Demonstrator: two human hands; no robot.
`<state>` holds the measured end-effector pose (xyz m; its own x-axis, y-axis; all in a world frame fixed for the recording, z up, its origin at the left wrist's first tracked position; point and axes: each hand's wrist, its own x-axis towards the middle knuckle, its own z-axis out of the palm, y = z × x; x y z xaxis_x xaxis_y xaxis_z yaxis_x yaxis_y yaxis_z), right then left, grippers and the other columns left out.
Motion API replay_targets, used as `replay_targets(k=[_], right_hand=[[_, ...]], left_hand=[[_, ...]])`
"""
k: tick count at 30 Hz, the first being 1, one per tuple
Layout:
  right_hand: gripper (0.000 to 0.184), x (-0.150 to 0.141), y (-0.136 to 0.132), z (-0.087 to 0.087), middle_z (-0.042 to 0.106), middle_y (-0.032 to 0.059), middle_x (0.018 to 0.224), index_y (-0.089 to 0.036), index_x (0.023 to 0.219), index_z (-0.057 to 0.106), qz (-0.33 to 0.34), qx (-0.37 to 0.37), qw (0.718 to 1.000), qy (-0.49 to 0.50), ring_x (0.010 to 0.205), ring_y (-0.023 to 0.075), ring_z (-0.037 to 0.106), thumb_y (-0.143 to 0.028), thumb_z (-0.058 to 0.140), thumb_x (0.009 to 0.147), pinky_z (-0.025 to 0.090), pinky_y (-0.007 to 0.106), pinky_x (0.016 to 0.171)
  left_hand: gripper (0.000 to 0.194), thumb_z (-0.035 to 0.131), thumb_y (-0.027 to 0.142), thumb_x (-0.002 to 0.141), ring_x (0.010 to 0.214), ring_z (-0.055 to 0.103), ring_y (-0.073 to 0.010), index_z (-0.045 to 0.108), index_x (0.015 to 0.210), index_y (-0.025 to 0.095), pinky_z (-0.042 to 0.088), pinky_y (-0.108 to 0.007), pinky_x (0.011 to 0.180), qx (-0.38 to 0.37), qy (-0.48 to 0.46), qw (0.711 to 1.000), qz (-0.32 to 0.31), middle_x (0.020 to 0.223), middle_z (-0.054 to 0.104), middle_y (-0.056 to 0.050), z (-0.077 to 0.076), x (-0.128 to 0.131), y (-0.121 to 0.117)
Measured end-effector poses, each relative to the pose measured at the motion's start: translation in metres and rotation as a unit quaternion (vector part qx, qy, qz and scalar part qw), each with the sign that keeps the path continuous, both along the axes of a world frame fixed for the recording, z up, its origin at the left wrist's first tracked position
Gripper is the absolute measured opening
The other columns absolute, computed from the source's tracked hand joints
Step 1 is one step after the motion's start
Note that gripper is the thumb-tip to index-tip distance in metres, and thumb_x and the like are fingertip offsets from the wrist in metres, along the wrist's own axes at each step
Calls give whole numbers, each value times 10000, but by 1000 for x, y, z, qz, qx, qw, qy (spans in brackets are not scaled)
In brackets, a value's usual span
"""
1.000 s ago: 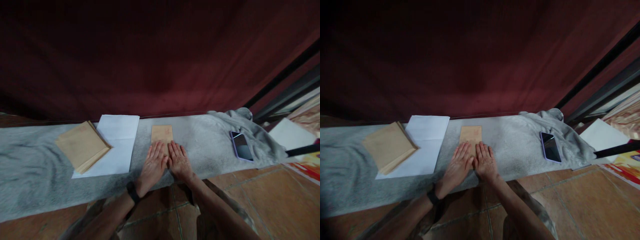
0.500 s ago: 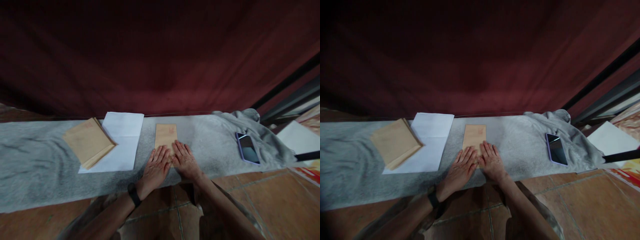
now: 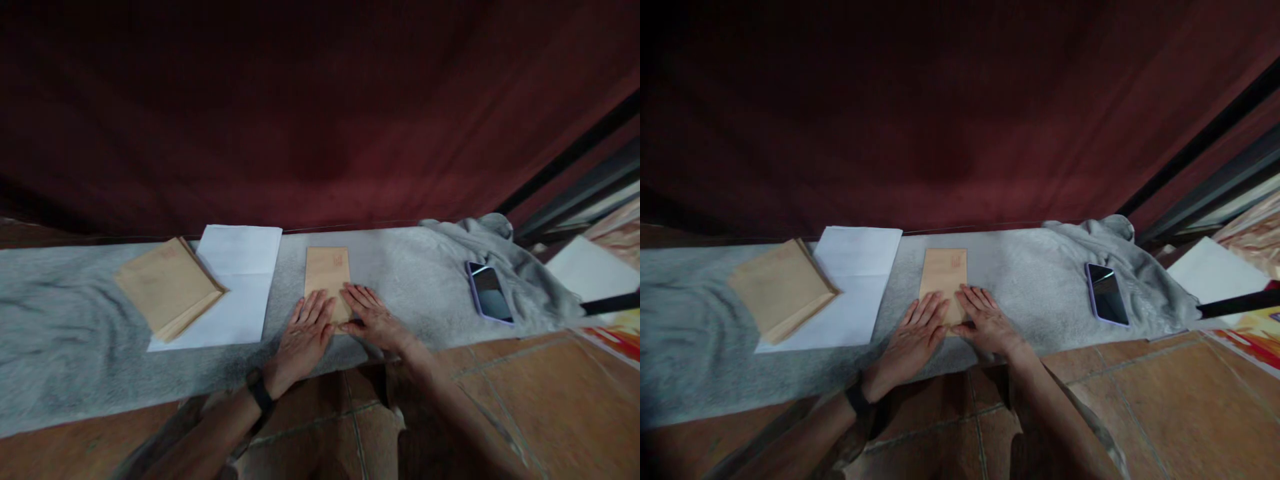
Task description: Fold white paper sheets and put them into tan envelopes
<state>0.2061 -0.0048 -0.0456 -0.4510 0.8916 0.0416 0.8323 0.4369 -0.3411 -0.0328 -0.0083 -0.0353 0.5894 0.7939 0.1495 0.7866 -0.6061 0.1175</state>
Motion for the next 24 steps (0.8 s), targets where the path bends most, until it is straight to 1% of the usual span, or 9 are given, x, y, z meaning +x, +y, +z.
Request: replay_targets(k=[5, 9, 12, 15, 17, 19, 22, 23, 24], right_hand=[[874, 11, 3, 5, 209, 86, 1696, -251, 1624, 221, -5, -60, 998, -5, 1568, 275, 177, -541, 643, 916, 188, 505, 1281], [873, 16, 5, 9, 202, 74, 1699, -260, 1624, 215, -5, -91, 996, 1, 1576, 261, 137, -497, 659, 912, 179, 497, 1285], [845, 18, 6, 14, 204, 69, 1698, -247, 1617, 242, -2, -105, 994, 9, 1576, 241, 138, -489, 650, 918, 170, 473, 1290], [810, 21, 7, 18, 242, 64, 1687, -243, 1601, 297, 4, -108, 994, 21, 1568, 238, 181, -520, 640, 920, 186, 464, 1289], [787, 20, 8, 20, 296, 70, 1669, -236, 1585, 341, 1, -98, 994, 40, 1555, 247, 233, -558, 623, 925, 216, 466, 1281], [738, 13, 9, 21, 354, 78, 1643, -230, 1580, 356, -24, -73, 994, 72, 1534, 250, 292, -578, 556, 960, 270, 466, 1263], [616, -10, 6, 18, 412, 81, 1613, -236, 1592, 326, -91, -15, 989, 112, 1505, 238, 357, -526, 352, 1050, 364, 480, 1215], [595, -20, 4, 17, 418, 87, 1608, -223, 1595, 316, -99, 9, 988, 114, 1502, 233, 362, -495, 295, 1067, 375, 489, 1208], [597, -29, 2, 15, 406, 102, 1613, -187, 1594, 317, -87, 33, 990, 111, 1512, 231, 343, -473, 273, 1072, 364, 487, 1216]], left_hand=[[533, 330, 375, 1059, 1543, 267, -242, 359, 1569, 222, 259, -484, 1248, -12, 6, 1000, 8, 1669, 293, -88, 2, -5, 3], [534, 335, 404, 1061, 1546, 257, -230, 364, 1568, 240, 241, -466, 1255, -17, 8, 1000, -2, 1674, 281, -67, 1, -12, 7], [540, 337, 424, 1062, 1549, 249, -225, 345, 1578, 264, 239, -460, 1254, -27, 12, 999, -17, 1672, 288, -46, 0, -19, 13], [543, 331, 426, 1065, 1552, 238, -223, 319, 1588, 284, 248, -456, 1248, -47, 20, 998, -30, 1673, 287, -26, -1, -24, 17], [542, 330, 423, 1065, 1553, 232, -223, 316, 1589, 287, 248, -454, 1247, -55, 25, 998, -30, 1675, 281, -20, -1, -25, 19], [543, 326, 420, 1064, 1553, 235, -224, 319, 1589, 280, 241, -455, 1249, -54, 26, 998, -28, 1675, 282, -23, 0, -24, 18], [550, 318, 405, 1060, 1547, 254, -229, 320, 1590, 257, 229, -464, 1254, -40, 21, 999, -25, 1668, 300, -40, 1, -21, 15], [551, 319, 393, 1058, 1545, 260, -231, 320, 1590, 252, 224, -467, 1255, -32, 19, 999, -21, 1666, 307, -44, 1, -20, 14], [551, 323, 381, 1055, 1543, 265, -233, 322, 1590, 249, 222, -469, 1256, -24, 17, 999, -17, 1665, 311, -46, 1, -18, 13]])
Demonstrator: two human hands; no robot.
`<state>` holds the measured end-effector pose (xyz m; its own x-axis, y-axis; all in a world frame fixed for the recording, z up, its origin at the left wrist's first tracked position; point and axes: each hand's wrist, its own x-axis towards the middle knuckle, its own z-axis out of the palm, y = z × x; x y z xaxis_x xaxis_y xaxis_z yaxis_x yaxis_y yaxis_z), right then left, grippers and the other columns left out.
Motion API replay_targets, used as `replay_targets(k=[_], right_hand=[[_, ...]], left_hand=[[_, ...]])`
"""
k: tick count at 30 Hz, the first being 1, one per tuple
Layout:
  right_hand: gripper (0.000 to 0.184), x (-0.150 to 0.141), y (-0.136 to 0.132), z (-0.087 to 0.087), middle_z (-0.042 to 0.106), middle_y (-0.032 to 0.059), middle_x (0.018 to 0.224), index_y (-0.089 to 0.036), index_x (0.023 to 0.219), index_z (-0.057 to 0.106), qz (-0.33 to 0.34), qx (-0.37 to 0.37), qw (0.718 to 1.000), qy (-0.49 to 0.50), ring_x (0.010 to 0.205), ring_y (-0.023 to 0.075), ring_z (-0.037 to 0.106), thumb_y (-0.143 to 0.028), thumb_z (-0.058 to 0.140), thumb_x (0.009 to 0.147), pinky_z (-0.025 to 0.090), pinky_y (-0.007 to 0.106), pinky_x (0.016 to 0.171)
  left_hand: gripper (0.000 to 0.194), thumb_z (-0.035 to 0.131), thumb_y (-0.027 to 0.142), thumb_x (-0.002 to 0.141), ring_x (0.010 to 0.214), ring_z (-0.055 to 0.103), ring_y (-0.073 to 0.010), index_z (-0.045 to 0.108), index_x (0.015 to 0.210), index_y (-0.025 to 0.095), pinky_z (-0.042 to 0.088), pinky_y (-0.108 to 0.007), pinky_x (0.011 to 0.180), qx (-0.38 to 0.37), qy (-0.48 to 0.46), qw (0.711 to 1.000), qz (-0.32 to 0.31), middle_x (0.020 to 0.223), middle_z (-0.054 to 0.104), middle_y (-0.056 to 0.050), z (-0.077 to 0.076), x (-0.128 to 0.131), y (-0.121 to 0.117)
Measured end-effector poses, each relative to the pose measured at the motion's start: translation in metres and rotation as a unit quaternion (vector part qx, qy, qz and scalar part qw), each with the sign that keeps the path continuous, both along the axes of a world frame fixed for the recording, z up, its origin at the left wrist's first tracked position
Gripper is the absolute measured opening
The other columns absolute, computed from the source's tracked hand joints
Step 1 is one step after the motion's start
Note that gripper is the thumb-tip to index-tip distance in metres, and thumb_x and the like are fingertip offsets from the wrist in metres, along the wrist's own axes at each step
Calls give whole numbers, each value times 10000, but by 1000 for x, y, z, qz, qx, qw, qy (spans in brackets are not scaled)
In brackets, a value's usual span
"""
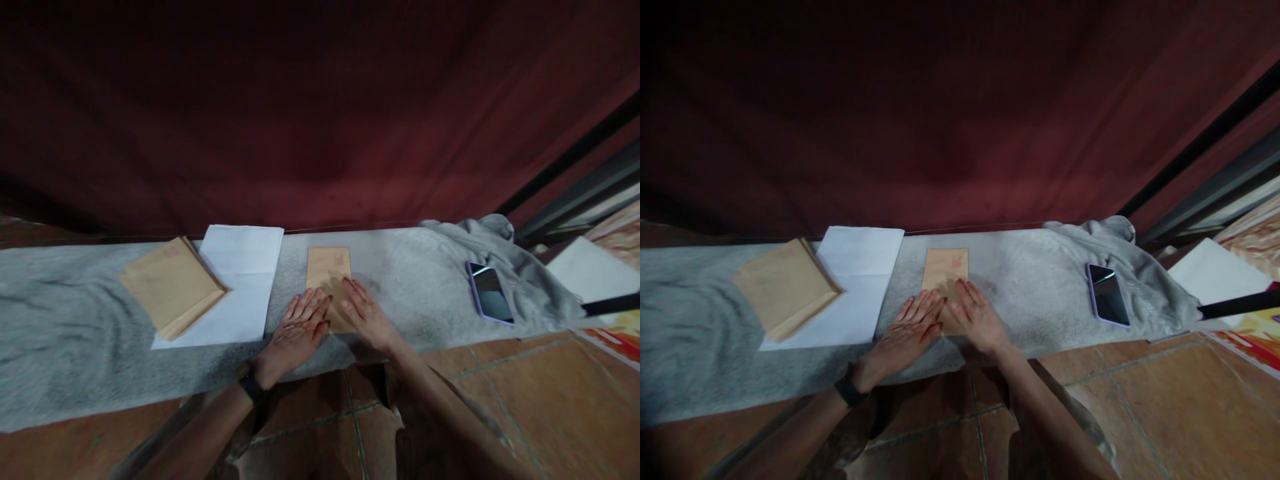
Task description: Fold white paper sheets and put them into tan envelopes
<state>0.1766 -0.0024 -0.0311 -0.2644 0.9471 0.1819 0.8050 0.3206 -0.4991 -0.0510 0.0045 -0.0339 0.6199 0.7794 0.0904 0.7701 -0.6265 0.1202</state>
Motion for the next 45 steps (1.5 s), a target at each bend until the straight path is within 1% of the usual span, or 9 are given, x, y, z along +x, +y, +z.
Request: replay_targets(k=[3, 7, 16, 20, 24, 31, 37, 40, 45], right_hand=[[602, -24, -5, -8, 371, 130, 1627, -102, 1568, 358, 37, 52, 997, -44, 1532, 232, 294, -439, 282, 1075, 307, 466, 1249], [600, -37, -2, -18, 394, 135, 1613, -85, 1542, 404, 19, 72, 992, -100, 1514, 236, 334, -444, 327, 1068, 267, 444, 1261], [605, -35, 22, -26, 382, 153, 1614, -85, 1549, 392, -90, 93, 981, -142, 1482, 278, 384, -442, 324, 1064, 273, 471, 1222], [599, -30, 30, -26, 405, 163, 1599, -78, 1545, 397, -118, 91, 977, -150, 1466, 295, 404, -429, 324, 1066, 266, 485, 1215], [590, -24, 35, -25, 446, 167, 1575, -80, 1532, 421, -136, 83, 976, -148, 1448, 307, 425, -425, 309, 1068, 278, 500, 1203], [603, -27, 32, -18, 440, 206, 1570, -41, 1519, 430, -146, 81, 976, -141, 1464, 325, 399, -411, 280, 1068, 249, 544, 1212], [615, -54, 19, -17, 355, 149, 1631, -85, 1559, 374, -66, 60, 987, -135, 1517, 267, 320, -446, 248, 1077, 226, 469, 1244], [613, -56, 18, -20, 343, 167, 1631, -73, 1559, 368, -84, 65, 985, -140, 1519, 282, 316, -438, 266, 1078, 225, 479, 1241], [603, -43, 24, -22, 381, 194, 1606, -54, 1553, 374, -117, 78, 980, -141, 1495, 300, 356, -412, 298, 1073, 260, 494, 1218]], left_hand=[[552, 326, 357, 1048, 1538, 279, -240, 335, 1584, 227, 231, -474, 1253, 22, -2, 1000, 14, 1665, 312, -63, 0, 4, -3], [541, 324, 348, 1046, 1527, 305, -257, 394, 1553, 174, 252, -485, 1246, 35, -2, 999, 21, 1647, 345, -102, -1, 7, -4], [531, 373, 369, 1042, 1527, 305, -273, 420, 1535, 178, 262, -494, 1241, 25, -12, 999, 27, 1647, 340, -123, 0, 7, -5], [592, 404, 451, 1037, 1532, 290, -282, 385, 1550, 154, 309, -467, 1222, 22, -21, 999, 37, 1647, 331, -150, 2, 5, -3], [645, 402, 498, 1031, 1532, 287, -294, 375, 1548, 114, 301, -469, 1232, 15, -25, 999, 37, 1645, 323, -174, 2, 3, -1], [654, 420, 507, 1020, 1534, 282, -289, 374, 1548, 123, 276, -473, 1244, 17, -34, 998, 42, 1635, 351, -161, -2, 4, -1], [629, 466, 455, 1003, 1526, 301, -296, 414, 1520, 102, 275, -464, 1241, 3, -19, 999, 44, 1626, 366, -172, 0, 5, 0], [642, 481, 469, 997, 1526, 301, -298, 416, 1521, 105, 271, -463, 1243, 4, -20, 999, 40, 1632, 353, -175, 1, 4, 2], [704, 478, 555, 991, 1537, 277, -286, 381, 1547, 132, 263, -467, 1246, 2, -17, 999, 34, 1651, 316, -160, 1, -1, 7]])
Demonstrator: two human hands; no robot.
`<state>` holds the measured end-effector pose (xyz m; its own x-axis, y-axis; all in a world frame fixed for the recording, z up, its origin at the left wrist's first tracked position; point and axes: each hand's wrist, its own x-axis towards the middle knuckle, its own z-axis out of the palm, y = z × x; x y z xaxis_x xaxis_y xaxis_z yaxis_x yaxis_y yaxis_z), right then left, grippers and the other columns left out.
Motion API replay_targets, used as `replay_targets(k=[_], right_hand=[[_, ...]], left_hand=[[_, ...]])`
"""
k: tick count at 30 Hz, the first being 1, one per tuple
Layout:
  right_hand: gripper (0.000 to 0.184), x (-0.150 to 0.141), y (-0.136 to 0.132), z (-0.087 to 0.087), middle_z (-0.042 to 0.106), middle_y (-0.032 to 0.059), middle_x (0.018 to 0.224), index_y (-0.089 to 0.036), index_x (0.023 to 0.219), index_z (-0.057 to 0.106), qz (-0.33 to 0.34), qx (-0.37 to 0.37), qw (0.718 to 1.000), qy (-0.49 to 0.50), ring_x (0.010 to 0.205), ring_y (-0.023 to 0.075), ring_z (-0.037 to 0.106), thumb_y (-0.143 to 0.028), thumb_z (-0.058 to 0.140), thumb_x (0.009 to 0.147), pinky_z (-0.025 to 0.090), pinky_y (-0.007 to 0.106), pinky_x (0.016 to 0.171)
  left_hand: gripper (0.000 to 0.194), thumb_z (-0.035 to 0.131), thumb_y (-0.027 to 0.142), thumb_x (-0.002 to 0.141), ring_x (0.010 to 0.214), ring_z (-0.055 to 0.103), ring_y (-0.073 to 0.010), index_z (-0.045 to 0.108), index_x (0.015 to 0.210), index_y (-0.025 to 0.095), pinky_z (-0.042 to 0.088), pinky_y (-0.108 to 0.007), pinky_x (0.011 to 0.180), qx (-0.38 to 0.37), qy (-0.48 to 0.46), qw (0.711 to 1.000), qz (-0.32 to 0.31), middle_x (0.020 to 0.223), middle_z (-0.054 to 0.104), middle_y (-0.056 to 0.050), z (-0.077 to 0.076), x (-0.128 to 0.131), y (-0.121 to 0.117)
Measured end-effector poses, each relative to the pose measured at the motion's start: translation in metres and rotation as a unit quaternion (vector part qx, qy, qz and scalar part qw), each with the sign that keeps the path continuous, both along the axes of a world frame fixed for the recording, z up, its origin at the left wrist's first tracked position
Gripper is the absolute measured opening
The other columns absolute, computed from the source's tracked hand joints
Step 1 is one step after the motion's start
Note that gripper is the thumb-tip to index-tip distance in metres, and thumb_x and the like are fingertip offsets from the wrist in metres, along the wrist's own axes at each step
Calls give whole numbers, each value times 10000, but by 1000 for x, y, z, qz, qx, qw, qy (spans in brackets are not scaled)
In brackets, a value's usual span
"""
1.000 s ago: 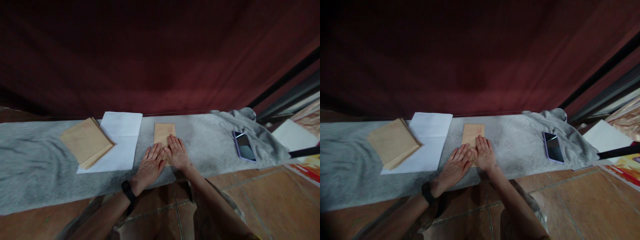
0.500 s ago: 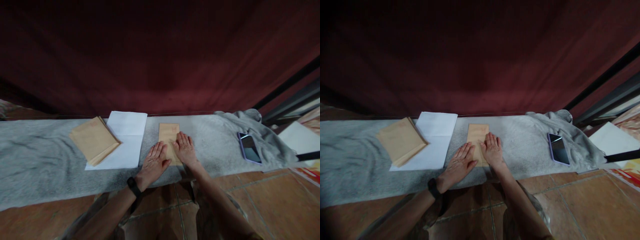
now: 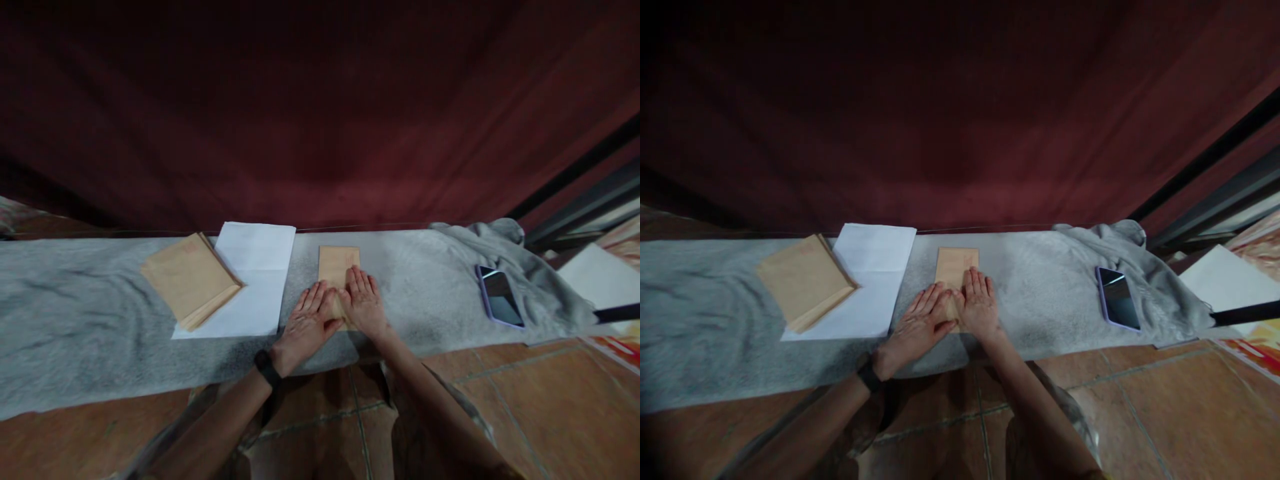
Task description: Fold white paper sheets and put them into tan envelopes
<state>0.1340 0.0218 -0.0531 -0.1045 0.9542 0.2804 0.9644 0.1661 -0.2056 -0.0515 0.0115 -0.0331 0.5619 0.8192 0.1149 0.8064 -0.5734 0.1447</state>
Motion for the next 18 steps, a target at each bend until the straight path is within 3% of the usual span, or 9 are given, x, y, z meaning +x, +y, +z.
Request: replay_targets(k=[5, 10, 18], right_hand=[[607, 7, -2, 0, 423, 220, 1577, -24, 1524, 415, -27, -5, 1000, -4, 1468, 323, 393, -409, 305, 1069, 251, 522, 1216], [609, 2, -10, 5, 396, 218, 1593, -14, 1529, 400, -30, -2, 999, 18, 1497, 312, 349, -388, 239, 1075, 253, 529, 1222], [609, -20, -27, 2, 352, 172, 1622, -83, 1569, 356, 20, -25, 999, 4, 1523, 291, 311, -428, 282, 1072, 248, 509, 1238]], left_hand=[[838, 496, 682, 937, 1532, 288, -294, 377, 1547, 120, 255, -459, 1241, -16, 5, 1000, 2, 1649, 311, -181, -3, -5, 9], [836, 454, 683, 952, 1545, 251, -292, 330, 1573, 138, 232, -483, 1247, -16, -1, 1000, -5, 1659, 280, -181, -5, -6, 12], [548, 348, 294, 1019, 1531, 294, -276, 411, 1538, 130, 228, -511, 1251, -17, 14, 1000, 18, 1636, 346, -154, 4, 3, 12]])
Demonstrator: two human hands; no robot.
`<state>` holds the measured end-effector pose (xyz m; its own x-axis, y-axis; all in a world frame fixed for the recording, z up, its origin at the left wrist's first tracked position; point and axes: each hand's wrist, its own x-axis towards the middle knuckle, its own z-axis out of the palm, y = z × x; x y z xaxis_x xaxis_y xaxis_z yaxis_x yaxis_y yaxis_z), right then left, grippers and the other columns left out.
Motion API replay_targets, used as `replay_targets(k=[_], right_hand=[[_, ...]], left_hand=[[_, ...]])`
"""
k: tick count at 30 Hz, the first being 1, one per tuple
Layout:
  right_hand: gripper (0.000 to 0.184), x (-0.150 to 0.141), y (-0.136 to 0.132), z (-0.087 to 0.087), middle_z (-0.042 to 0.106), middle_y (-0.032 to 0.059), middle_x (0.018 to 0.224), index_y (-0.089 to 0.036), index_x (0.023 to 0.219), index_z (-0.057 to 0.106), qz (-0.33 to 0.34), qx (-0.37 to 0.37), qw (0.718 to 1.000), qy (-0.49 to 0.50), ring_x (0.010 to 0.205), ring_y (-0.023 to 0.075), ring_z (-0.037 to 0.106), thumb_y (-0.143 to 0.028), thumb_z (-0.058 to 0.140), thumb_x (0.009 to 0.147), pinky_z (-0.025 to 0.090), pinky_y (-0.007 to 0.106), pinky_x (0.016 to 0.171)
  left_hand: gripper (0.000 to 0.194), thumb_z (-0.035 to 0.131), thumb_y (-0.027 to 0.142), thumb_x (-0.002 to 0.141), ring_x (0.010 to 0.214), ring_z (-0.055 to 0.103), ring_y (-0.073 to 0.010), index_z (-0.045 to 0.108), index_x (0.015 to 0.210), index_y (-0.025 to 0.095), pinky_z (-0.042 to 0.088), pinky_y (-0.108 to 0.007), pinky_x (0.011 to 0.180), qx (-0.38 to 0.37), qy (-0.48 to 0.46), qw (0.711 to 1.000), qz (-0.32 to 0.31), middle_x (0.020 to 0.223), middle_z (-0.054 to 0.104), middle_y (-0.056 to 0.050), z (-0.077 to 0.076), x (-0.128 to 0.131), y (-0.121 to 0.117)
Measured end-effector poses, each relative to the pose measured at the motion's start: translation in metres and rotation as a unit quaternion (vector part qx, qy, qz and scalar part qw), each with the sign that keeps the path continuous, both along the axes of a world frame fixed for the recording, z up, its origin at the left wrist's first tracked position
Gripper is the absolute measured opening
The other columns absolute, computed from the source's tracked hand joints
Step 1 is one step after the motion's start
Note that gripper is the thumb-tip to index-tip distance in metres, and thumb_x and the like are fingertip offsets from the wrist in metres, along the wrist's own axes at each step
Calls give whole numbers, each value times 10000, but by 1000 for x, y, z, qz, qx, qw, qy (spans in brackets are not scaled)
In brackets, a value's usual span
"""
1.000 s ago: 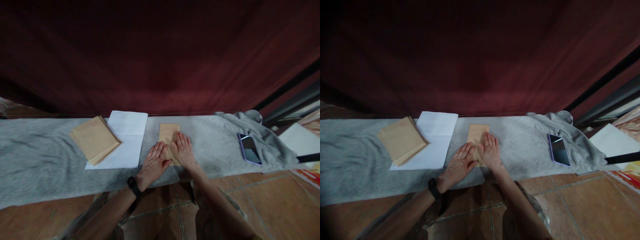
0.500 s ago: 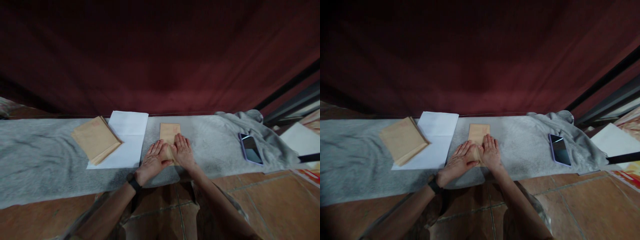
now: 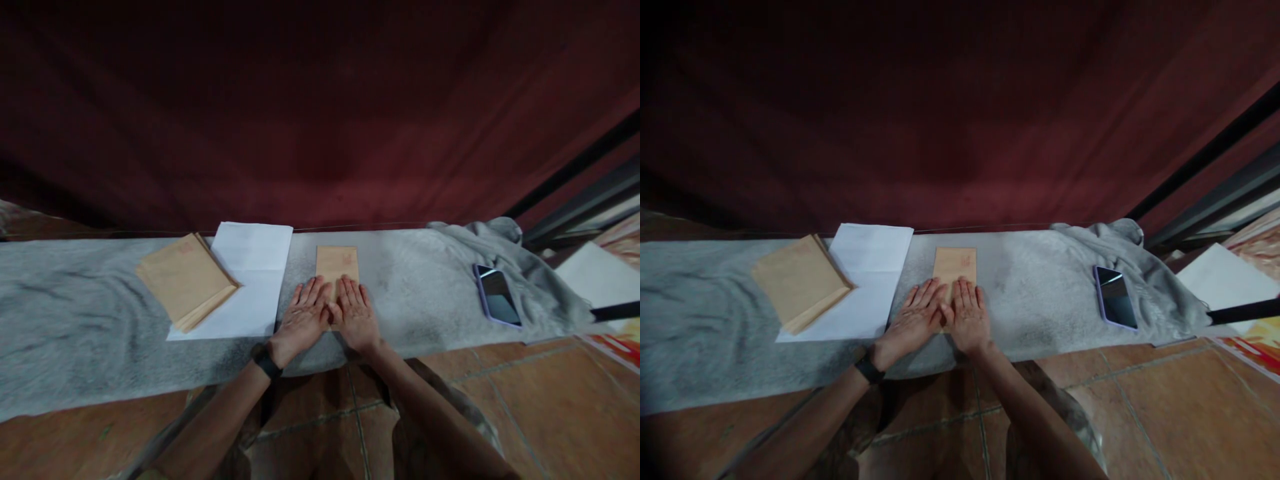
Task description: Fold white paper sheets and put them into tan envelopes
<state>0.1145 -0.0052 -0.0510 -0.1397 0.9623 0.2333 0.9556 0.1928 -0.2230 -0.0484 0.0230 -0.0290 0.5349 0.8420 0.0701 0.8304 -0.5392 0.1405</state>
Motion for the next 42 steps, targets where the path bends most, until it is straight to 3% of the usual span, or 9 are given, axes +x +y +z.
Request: replay_targets(k=[6, 9, 12, 16, 25, 37, 42], right_hand=[[563, 2, 2, 0, 328, 152, 1637, -84, 1566, 364, -14, -6, 1000, -14, 1513, 281, 331, -306, 282, 1055, 241, 500, 1241], [600, 2, 2, 0, 314, 148, 1646, -94, 1584, 328, -6, -15, 999, -31, 1522, 290, 306, -254, 349, 1006, 228, 508, 1244], [668, 1, 1, 0, 334, 157, 1639, -118, 1597, 307, 2, -21, 999, -45, 1520, 316, 304, -256, 433, 956, 218, 528, 1243], [689, 0, 1, 4, 309, 151, 1651, -134, 1609, 275, -2, -30, 998, -50, 1528, 315, 282, -248, 427, 946, 218, 549, 1238], [583, 4, 1, 3, 364, 151, 1625, -76, 1557, 379, -18, -10, 999, -25, 1510, 288, 324, -235, 366, 996, 213, 506, 1242], [545, 22, 0, 1, 436, 162, 1584, -74, 1523, 431, -44, 41, 998, -1, 1442, 310, 429, -322, 364, 1043, 254, 497, 1209], [559, 23, 1, -2, 434, 166, 1584, -67, 1527, 423, -41, 49, 998, 3, 1435, 327, 436, -344, 362, 1045, 253, 510, 1205]], left_hand=[[560, 272, 248, 1019, 1543, 261, -260, 383, 1545, 89, 208, -509, 1261, 23, -30, 999, 37, 1623, 374, -154, -1, 16, 6], [569, 239, 259, 1033, 1542, 264, -224, 327, 1573, 100, 212, -466, 1268, 23, -60, 998, 17, 1623, 385, -129, -1, 30, 10], [567, 210, 319, 1057, 1538, 276, -211, 334, 1574, 123, 211, -442, 1271, 12, -66, 998, -4, 1625, 388, -104, -2, 43, 12], [620, 215, 447, 1065, 1540, 270, -231, 359, 1560, 104, 213, -438, 1269, 7, -61, 998, 18, 1634, 366, -115, -5, 51, 16], [653, 243, 484, 1055, 1557, 218, -253, 337, 1570, 94, 180, -463, 1268, 39, -47, 997, 42, 1644, 332, -137, -10, 35, 14], [664, 409, 437, 1005, 1526, 302, -294, 363, 1547, 55, 182, -483, 1259, 66, -30, 992, 103, 1609, 376, -197, -13, 20, 10], [588, 507, 302, 952, 1452, 428, -311, 449, 1485, 60, 318, -468, 1207, 10, -113, 987, 112, 1539, 485, -211, -6, 21, 14]])
